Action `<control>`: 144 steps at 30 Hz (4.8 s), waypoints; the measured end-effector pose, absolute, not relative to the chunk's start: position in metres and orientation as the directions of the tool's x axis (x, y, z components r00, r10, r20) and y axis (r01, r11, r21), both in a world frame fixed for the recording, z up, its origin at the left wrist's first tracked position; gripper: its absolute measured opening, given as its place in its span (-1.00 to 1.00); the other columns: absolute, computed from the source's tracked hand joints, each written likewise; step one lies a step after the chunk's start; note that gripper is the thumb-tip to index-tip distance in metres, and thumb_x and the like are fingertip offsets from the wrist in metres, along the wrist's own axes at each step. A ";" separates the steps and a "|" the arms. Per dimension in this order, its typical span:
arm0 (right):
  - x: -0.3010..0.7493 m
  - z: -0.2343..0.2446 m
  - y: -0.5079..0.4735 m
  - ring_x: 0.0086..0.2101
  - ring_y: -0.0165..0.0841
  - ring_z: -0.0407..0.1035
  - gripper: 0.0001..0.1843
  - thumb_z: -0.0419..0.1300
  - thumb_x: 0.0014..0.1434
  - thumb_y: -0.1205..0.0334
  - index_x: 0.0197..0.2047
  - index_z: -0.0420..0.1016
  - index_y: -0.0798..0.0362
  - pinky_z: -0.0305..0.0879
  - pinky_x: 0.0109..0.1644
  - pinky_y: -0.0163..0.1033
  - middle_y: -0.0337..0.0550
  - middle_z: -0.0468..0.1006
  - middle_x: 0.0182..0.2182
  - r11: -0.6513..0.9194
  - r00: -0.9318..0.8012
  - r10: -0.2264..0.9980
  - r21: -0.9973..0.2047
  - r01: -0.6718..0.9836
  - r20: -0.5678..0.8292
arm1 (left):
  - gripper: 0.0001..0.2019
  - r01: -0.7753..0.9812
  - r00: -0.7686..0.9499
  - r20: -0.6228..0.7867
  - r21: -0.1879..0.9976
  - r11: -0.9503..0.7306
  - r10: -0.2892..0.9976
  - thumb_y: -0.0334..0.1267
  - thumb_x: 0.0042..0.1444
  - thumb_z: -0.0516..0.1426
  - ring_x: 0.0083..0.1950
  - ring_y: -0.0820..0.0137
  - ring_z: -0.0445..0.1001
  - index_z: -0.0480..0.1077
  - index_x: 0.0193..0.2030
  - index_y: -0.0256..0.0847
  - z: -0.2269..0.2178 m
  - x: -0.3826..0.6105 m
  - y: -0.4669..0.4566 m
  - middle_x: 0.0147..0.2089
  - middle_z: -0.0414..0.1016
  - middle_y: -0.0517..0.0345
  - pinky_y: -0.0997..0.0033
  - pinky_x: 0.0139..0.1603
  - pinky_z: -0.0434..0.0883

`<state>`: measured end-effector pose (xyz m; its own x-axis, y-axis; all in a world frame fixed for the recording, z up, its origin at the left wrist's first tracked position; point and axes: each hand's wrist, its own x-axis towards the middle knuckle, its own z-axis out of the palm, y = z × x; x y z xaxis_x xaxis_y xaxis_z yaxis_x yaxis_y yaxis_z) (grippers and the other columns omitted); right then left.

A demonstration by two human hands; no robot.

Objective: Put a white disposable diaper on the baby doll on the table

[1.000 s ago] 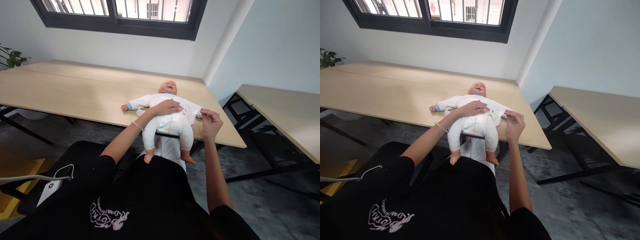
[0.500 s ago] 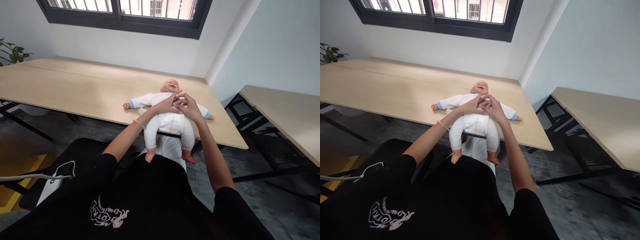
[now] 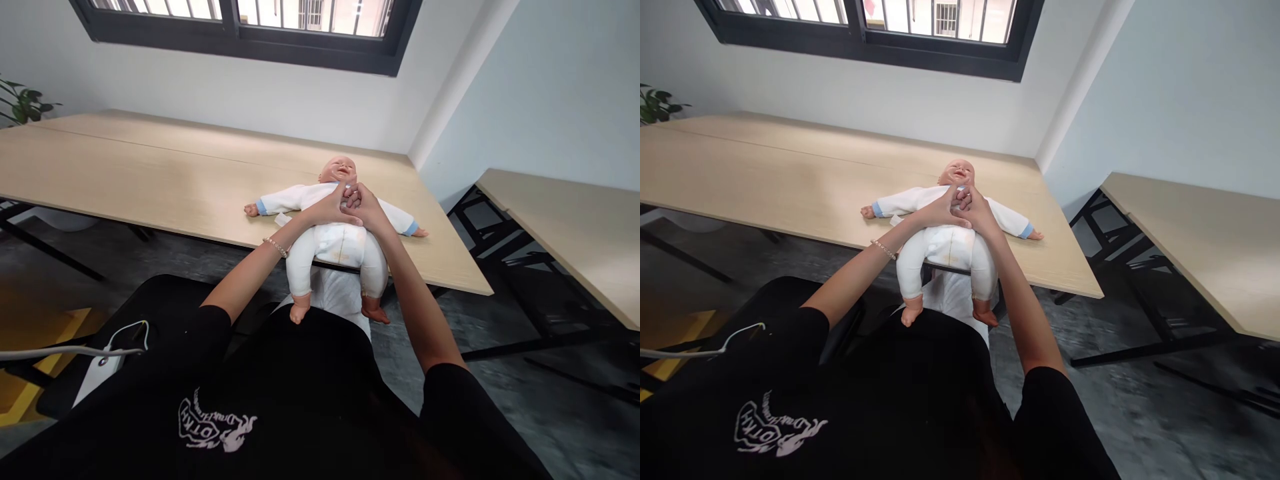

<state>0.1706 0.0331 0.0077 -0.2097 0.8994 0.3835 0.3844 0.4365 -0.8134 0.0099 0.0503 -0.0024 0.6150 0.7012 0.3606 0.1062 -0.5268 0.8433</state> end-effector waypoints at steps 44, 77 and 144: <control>0.137 0.016 -0.057 0.26 -0.04 0.30 -0.50 -0.08 0.47 0.27 0.35 0.44 0.08 0.24 0.35 0.10 0.07 0.44 0.28 0.469 -0.370 0.841 -0.192 0.862 0.394 | -0.88 0.405 0.028 0.415 0.827 -0.390 0.910 -0.37 0.18 0.11 -0.08 0.24 0.53 0.47 -0.20 -0.24 -0.042 -0.073 0.011 -0.12 0.60 0.00 0.25 0.01 0.45; 0.135 0.017 -0.062 0.26 -0.05 0.29 -0.47 -0.11 0.49 0.29 0.41 0.38 0.08 0.17 0.39 0.11 0.09 0.42 0.30 0.449 -0.372 0.846 -0.135 0.883 0.382 | -0.69 0.526 0.232 0.188 0.801 -0.286 0.954 -0.19 0.08 0.22 -0.48 0.47 0.11 0.32 -0.61 -0.22 -0.014 -0.120 0.002 -0.60 0.20 0.27 0.43 -0.40 0.04; 0.083 0.016 -0.012 -0.03 -0.24 0.43 -0.84 0.06 0.34 0.39 -0.08 0.44 0.10 0.30 0.01 -0.23 -0.03 0.59 -0.04 0.562 -0.357 0.815 -0.471 0.681 0.457 | -0.81 -0.197 0.299 0.117 0.979 -0.058 0.947 -0.15 0.05 0.24 -0.23 0.39 0.36 0.40 -0.33 -0.23 -0.031 -0.083 0.002 -0.34 0.38 0.19 0.45 -0.13 0.35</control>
